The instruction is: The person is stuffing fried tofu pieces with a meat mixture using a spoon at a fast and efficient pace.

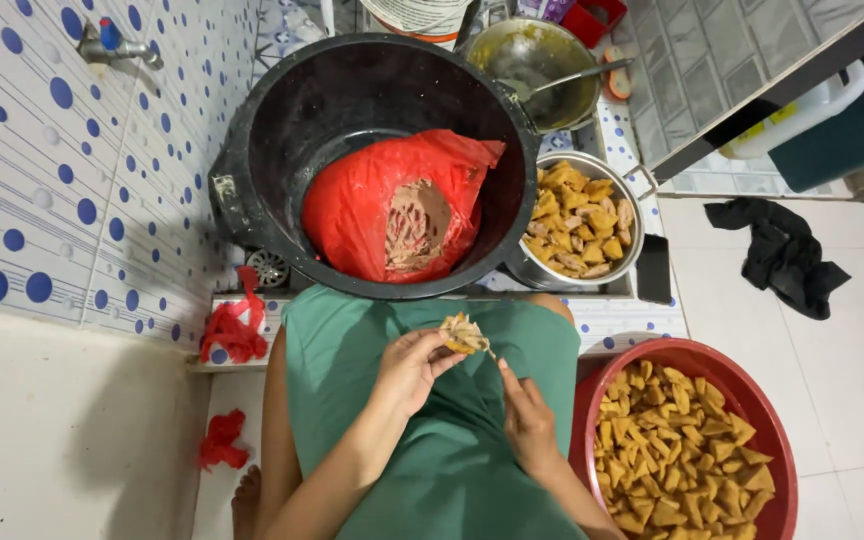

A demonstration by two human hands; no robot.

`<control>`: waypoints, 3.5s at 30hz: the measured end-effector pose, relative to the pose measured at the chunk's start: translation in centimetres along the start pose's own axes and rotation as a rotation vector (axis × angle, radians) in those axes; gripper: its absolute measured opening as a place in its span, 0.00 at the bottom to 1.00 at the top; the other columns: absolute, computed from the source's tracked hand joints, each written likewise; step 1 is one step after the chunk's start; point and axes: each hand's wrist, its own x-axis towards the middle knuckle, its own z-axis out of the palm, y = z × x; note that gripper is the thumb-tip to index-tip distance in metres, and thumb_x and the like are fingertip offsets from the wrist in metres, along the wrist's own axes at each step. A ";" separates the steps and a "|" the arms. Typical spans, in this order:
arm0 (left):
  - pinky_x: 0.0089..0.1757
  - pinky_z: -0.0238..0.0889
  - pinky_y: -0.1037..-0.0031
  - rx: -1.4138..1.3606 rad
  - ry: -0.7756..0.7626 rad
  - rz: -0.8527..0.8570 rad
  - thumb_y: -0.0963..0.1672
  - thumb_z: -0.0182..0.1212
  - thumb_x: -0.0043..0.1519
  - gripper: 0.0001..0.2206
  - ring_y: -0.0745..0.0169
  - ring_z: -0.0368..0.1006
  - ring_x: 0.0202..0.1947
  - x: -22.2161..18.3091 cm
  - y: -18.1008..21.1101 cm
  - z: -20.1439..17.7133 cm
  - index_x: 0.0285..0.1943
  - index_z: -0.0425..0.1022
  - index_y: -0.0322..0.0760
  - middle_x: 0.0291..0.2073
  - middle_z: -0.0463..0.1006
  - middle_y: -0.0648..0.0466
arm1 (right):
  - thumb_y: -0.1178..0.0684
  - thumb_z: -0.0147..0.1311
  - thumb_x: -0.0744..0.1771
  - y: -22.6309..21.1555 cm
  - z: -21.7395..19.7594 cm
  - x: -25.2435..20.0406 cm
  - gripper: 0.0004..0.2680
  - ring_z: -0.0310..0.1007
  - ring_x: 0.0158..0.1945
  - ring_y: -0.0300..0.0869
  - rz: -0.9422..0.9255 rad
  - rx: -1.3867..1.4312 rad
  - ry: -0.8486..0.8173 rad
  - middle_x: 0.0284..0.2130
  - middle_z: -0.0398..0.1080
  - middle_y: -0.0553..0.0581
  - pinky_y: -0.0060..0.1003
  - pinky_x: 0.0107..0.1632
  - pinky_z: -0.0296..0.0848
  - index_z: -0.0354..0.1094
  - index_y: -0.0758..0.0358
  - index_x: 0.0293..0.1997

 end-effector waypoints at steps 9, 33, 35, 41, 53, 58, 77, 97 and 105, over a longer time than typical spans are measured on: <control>0.46 0.79 0.56 -0.118 -0.024 -0.156 0.37 0.60 0.61 0.06 0.45 0.80 0.43 -2.1 0.6 0.1 0.43 0.76 0.20 0.41 0.81 0.33 | 0.67 0.46 0.70 -1.1 -1.3 -1.3 0.21 0.53 0.28 0.40 -0.070 -0.031 -0.026 0.28 0.53 0.50 0.33 0.32 0.60 0.57 0.58 0.73; 0.38 0.80 0.63 0.120 -0.112 0.203 0.39 0.68 0.60 0.05 0.52 0.81 0.37 -0.6 0.8 -2.1 0.41 0.78 0.31 0.37 0.82 0.44 | 0.56 0.52 0.69 -5.1 -9.4 4.4 0.13 0.57 0.15 0.35 0.799 0.740 -0.168 0.15 0.71 0.57 0.31 0.20 0.57 0.76 0.66 0.58; 0.37 0.79 0.65 0.176 -0.117 0.211 0.38 0.68 0.60 0.05 0.53 0.80 0.35 -1.0 0.7 -2.0 0.41 0.78 0.31 0.37 0.82 0.45 | 0.55 0.52 0.69 -5.2 -9.6 4.7 0.13 0.54 0.14 0.34 0.803 0.731 -0.236 0.14 0.71 0.56 0.31 0.20 0.54 0.78 0.64 0.57; 0.38 0.80 0.65 0.283 -0.286 0.230 0.35 0.68 0.57 0.05 0.52 0.81 0.41 -1.3 0.3 -2.5 0.40 0.80 0.32 0.50 0.83 0.41 | 0.55 0.52 0.69 -5.8 -10.2 5.7 0.13 0.65 0.20 0.34 0.885 0.698 -0.396 0.13 0.71 0.55 0.28 0.34 0.62 0.79 0.60 0.59; 0.34 0.82 0.63 0.168 -0.233 0.124 0.34 0.68 0.58 0.05 0.51 0.82 0.30 1.8 -2.3 -5.8 0.42 0.80 0.24 0.36 0.81 0.43 | 0.60 0.52 0.67 -6.2 -12.9 6.3 0.12 0.66 0.18 0.39 0.842 0.509 -0.567 0.12 0.73 0.59 0.33 0.27 0.63 0.79 0.60 0.55; 0.32 0.82 0.66 0.138 -0.213 0.143 0.36 0.67 0.60 0.07 0.49 0.83 0.29 1.6 -0.6 -4.7 0.45 0.80 0.26 0.33 0.81 0.45 | 0.60 0.50 0.68 -6.0 -13.7 6.7 0.14 0.67 0.20 0.41 0.834 0.450 -0.525 0.12 0.72 0.59 0.34 0.29 0.67 0.78 0.57 0.57; 0.36 0.82 0.60 0.170 -0.261 -0.041 0.36 0.65 0.61 0.09 0.49 0.84 0.32 -0.1 -0.9 -3.7 0.50 0.80 0.26 0.35 0.83 0.46 | 0.61 0.48 0.67 -8.1 -12.4 7.0 0.17 0.79 0.25 0.38 0.528 0.104 -0.259 0.19 0.79 0.52 0.33 0.35 0.80 0.76 0.46 0.58; 0.38 0.82 0.56 0.202 -0.327 -0.095 0.36 0.65 0.61 0.09 0.47 0.84 0.32 0.6 -0.5 -5.0 0.49 0.80 0.25 0.34 0.82 0.48 | 0.62 0.49 0.67 -7.1 -12.3 7.4 0.15 0.84 0.39 0.44 0.511 0.042 -0.258 0.37 0.83 0.56 0.36 0.42 0.81 0.77 0.53 0.58; 0.39 0.81 0.49 0.187 -0.351 -0.114 0.36 0.66 0.60 0.10 0.45 0.83 0.32 1.5 -1.5 -5.7 0.50 0.79 0.25 0.34 0.82 0.46 | 0.62 0.48 0.67 -8.3 -11.7 6.2 0.16 0.69 0.24 0.35 0.685 0.411 -0.376 0.17 0.77 0.53 0.33 0.34 0.77 0.80 0.50 0.55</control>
